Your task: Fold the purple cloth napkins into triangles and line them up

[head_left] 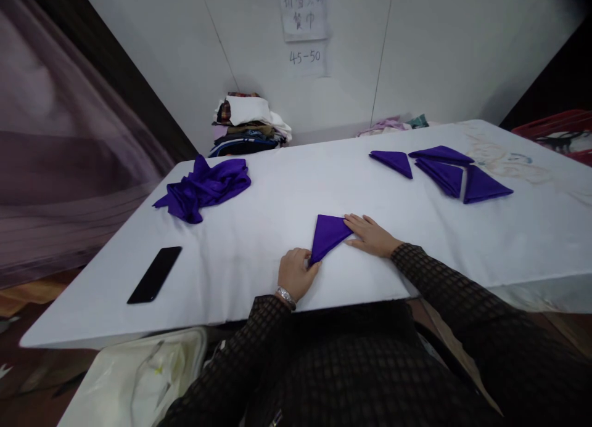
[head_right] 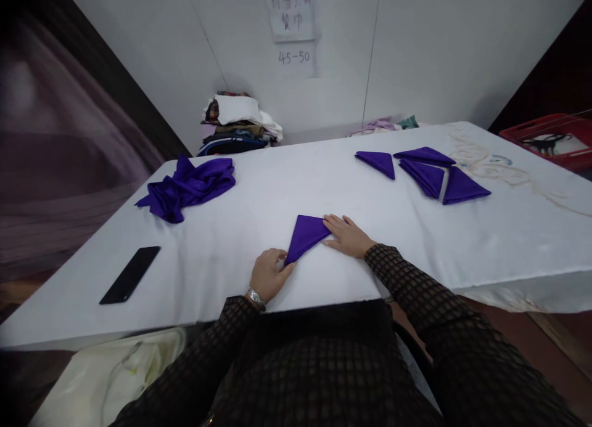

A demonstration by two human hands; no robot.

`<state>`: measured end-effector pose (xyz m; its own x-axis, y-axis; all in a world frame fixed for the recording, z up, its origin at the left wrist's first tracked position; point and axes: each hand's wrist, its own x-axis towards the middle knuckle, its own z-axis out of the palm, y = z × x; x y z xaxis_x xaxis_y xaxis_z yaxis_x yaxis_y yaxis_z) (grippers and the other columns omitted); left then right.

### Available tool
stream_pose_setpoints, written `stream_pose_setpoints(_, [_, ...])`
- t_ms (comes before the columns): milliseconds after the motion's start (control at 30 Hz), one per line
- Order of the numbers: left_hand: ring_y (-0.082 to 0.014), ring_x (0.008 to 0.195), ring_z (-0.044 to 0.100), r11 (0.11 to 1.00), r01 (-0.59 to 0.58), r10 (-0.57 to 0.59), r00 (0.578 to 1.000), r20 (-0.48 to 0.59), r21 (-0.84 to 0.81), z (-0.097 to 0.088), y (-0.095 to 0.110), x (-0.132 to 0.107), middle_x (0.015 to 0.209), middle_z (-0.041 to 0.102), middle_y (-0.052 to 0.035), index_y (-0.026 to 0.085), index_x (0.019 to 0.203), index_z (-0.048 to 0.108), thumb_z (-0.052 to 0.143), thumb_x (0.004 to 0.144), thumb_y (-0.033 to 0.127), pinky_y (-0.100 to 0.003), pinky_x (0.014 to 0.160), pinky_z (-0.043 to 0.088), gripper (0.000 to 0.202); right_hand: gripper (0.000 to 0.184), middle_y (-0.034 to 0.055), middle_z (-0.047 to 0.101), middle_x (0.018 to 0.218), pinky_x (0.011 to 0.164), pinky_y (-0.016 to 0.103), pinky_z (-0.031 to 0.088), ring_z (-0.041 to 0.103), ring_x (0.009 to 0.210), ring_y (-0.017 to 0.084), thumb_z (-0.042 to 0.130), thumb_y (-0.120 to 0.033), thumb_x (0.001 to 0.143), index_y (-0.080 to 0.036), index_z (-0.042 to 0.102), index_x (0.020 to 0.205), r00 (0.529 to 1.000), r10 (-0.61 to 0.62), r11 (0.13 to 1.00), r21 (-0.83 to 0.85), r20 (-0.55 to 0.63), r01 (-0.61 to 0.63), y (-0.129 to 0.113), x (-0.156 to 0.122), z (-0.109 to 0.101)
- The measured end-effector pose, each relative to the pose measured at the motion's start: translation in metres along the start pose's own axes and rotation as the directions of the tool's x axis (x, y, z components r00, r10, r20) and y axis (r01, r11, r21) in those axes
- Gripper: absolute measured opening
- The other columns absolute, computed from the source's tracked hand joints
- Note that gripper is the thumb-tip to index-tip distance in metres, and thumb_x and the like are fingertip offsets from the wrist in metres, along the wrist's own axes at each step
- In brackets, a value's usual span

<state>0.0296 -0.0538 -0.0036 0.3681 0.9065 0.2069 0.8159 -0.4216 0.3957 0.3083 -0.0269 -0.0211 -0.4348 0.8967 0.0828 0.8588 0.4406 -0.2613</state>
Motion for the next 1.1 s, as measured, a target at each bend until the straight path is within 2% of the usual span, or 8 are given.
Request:
stream_pose_setpoints(233, [-0.0195, 0.082, 0.058, 0.995, 0.099, -0.099, 0.995, 0.013, 0.009, 0.002, 0.007, 0.003, 0.08, 0.064, -0.0025, 0.02, 0.081, 0.059, 0.058, 0.079, 0.024, -0.033, 0.075, 0.042, 0.005, 0.071, 0.0095, 0.023, 0.153, 0.112, 0.048, 0.017, 0.019, 0.141, 0.026, 0.028, -0.061, 0.092, -0.02, 0.02, 0.149, 1.0, 0.005, 1.0, -0.003, 0.006, -0.005, 0.0, 0.0, 0.0])
stream_pose_setpoints(500, [-0.0196, 0.077, 0.058, 0.987, 0.137, -0.142, 0.989, 0.052, 0.086, 0.004, 0.01, 0.001, 0.073, 0.063, -0.0019, 0.022, 0.078, 0.058, 0.052, 0.081, 0.022, -0.032, 0.069, 0.041, 0.006, 0.071, 0.0089, 0.024, 0.153, 0.112, 0.049, 0.018, 0.02, 0.14, 0.027, 0.03, -0.062, 0.091, -0.021, 0.019, 0.15, 1.0, 0.001, 1.0, 0.013, -0.005, -0.001, 0.001, 0.001, 0.002])
stream_pose_setpoints(700, [-0.0199, 0.085, 0.06, 0.995, 0.034, -0.04, 0.998, 0.058, 0.092, 0.004, 0.009, 0.0, 0.086, 0.066, -0.0033, 0.021, 0.092, 0.06, 0.048, 0.081, 0.016, -0.033, 0.076, 0.043, 0.018, 0.072, 0.0087, 0.024, 0.153, 0.112, 0.05, 0.018, 0.021, 0.14, 0.027, 0.029, -0.062, 0.091, -0.021, 0.021, 0.149, 1.0, 0.001, 1.0, 0.013, -0.001, -0.001, 0.002, 0.001, 0.004])
stream_pose_setpoints(1100, [-0.0219, 0.088, 0.058, 0.981, -0.08, 0.062, 0.993, 0.101, 0.18, 0.005, 0.003, -0.008, 0.088, 0.065, -0.0059, 0.021, 0.094, 0.064, 0.046, 0.082, 0.013, -0.037, 0.078, 0.044, 0.023, 0.071, 0.008, 0.023, 0.153, 0.112, 0.049, 0.017, 0.021, 0.14, 0.026, 0.03, -0.062, 0.091, -0.022, 0.02, 0.149, 1.0, -0.002, 1.0, 0.019, -0.007, 0.003, 0.001, 0.001, 0.002])
